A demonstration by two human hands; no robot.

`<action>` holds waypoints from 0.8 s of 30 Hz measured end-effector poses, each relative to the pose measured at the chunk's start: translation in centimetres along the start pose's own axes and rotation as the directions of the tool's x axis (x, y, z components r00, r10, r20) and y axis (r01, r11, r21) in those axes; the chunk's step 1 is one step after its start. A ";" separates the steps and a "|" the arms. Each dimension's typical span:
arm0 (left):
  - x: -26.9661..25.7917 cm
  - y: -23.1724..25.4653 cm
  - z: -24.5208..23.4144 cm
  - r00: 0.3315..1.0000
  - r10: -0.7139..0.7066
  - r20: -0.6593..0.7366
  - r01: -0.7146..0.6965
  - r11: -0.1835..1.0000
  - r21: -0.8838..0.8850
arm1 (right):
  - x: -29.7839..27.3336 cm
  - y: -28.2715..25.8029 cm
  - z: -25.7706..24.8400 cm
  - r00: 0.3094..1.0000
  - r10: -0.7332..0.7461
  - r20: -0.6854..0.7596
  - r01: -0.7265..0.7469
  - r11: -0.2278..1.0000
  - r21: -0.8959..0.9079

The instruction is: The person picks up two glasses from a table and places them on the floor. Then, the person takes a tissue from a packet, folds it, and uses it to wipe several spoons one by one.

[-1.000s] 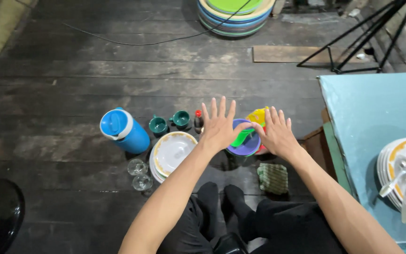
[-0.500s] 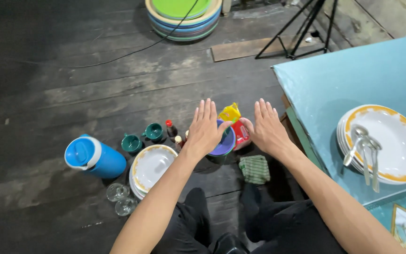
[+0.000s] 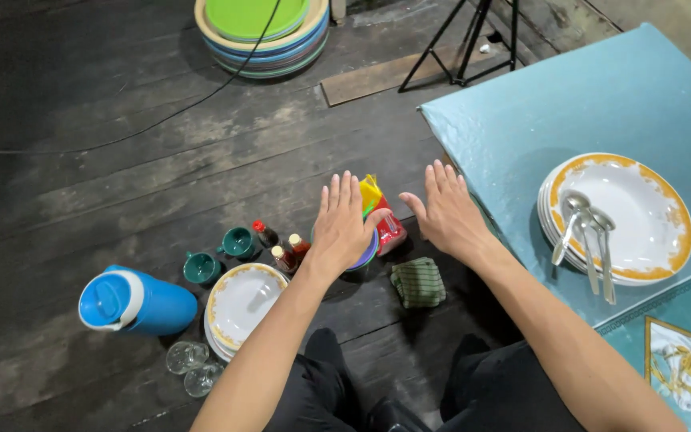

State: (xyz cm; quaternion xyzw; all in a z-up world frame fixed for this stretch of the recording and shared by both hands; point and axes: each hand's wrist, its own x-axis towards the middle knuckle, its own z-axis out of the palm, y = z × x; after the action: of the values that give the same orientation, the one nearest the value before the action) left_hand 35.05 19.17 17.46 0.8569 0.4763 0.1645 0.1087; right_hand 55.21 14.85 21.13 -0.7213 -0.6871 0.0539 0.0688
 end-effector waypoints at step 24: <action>4.6 14.1 4.2 0.933 0.361 0.009 -0.358 0.927 -0.113 | -9.3 13.3 -3.4 0.939 0.345 -0.008 -0.344 0.938 0.042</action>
State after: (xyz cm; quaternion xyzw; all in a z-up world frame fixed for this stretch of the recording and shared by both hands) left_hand 49.92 15.55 19.27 0.9246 0.3001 0.1950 0.1306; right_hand 68.45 4.82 21.99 -0.8292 -0.5486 0.0731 0.0779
